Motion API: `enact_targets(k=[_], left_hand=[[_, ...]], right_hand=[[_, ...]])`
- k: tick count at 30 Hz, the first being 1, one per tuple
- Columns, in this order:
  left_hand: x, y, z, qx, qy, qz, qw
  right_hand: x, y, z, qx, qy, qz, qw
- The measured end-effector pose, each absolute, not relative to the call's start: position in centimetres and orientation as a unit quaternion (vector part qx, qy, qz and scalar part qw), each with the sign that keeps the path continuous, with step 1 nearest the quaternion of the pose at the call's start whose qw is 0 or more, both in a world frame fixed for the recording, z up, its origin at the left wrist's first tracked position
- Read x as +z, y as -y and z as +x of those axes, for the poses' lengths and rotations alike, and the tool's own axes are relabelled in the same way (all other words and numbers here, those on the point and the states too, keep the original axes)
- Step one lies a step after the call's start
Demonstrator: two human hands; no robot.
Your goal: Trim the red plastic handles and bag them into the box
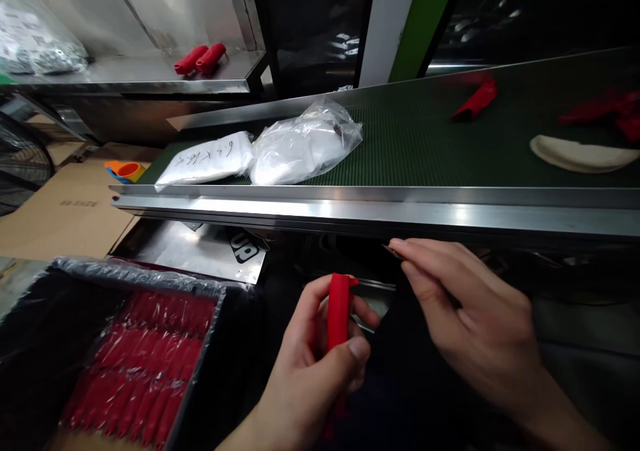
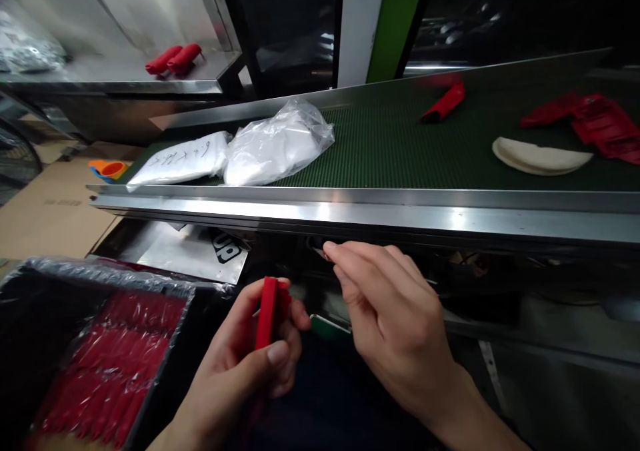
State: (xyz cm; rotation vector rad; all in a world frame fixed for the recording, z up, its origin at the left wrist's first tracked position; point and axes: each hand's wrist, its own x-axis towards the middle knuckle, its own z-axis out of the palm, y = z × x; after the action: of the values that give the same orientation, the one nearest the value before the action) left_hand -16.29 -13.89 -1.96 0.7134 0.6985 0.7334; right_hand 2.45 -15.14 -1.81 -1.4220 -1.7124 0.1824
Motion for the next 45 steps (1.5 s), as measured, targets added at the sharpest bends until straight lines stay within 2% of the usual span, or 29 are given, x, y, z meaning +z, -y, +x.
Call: enact_targets(k=[4, 8, 11, 15, 20, 23, 27, 30, 35, 39, 45], left_hand=[[-1.8, 13.7, -16.1, 0.342, -0.309, 0.285, 0.840], [-1.4, 13.7, -15.9, 0.347, -0.311, 0.247, 0.849], [-1.4, 13.7, -15.8, 0.345, -0.306, 0.237, 0.855], [-1.8, 13.8, -15.8, 0.334, -0.294, 0.241, 0.862], [-2.1, 14.1, -15.6, 0.293, -0.304, 0.260, 0.869], [-2.2, 14.2, -15.4, 0.283, -0.308, 0.259, 0.871], [-2.1, 14.4, -15.1, 0.293, -0.286, 0.242, 0.880], [-1.8, 14.4, -14.9, 0.297, -0.239, 0.213, 0.900], [-1.4, 14.4, -15.1, 0.285, -0.211, 0.166, 0.920], [-1.4, 14.5, -15.3, 0.286, -0.217, 0.167, 0.918], [-2.3, 14.6, -15.0, 0.318, -0.180, 0.165, 0.916]], right_hand=[[-2.2, 14.8, 2.8, 0.289, 0.553, -0.608, 0.491], [-4.8, 12.7, 4.2, 0.503, 0.301, -0.565, 0.581], [-6.7, 11.9, 4.8, 0.560, 0.190, -0.537, 0.601], [-6.0, 13.4, 3.7, 0.548, 0.218, -0.544, 0.596], [-2.6, 15.1, 2.0, 0.408, 0.518, -0.562, 0.500], [-2.1, 15.0, 1.5, 0.320, 0.609, -0.540, 0.484], [-2.8, 15.3, 0.7, 0.227, 0.619, -0.528, 0.535], [-2.7, 15.8, 0.7, 0.209, 0.578, -0.528, 0.586], [-2.2, 16.0, 2.0, 0.257, 0.574, -0.603, 0.491], [-2.4, 16.6, 2.4, 0.224, 0.666, -0.554, 0.446], [-2.5, 17.4, 1.9, 0.109, 0.723, -0.506, 0.458]])
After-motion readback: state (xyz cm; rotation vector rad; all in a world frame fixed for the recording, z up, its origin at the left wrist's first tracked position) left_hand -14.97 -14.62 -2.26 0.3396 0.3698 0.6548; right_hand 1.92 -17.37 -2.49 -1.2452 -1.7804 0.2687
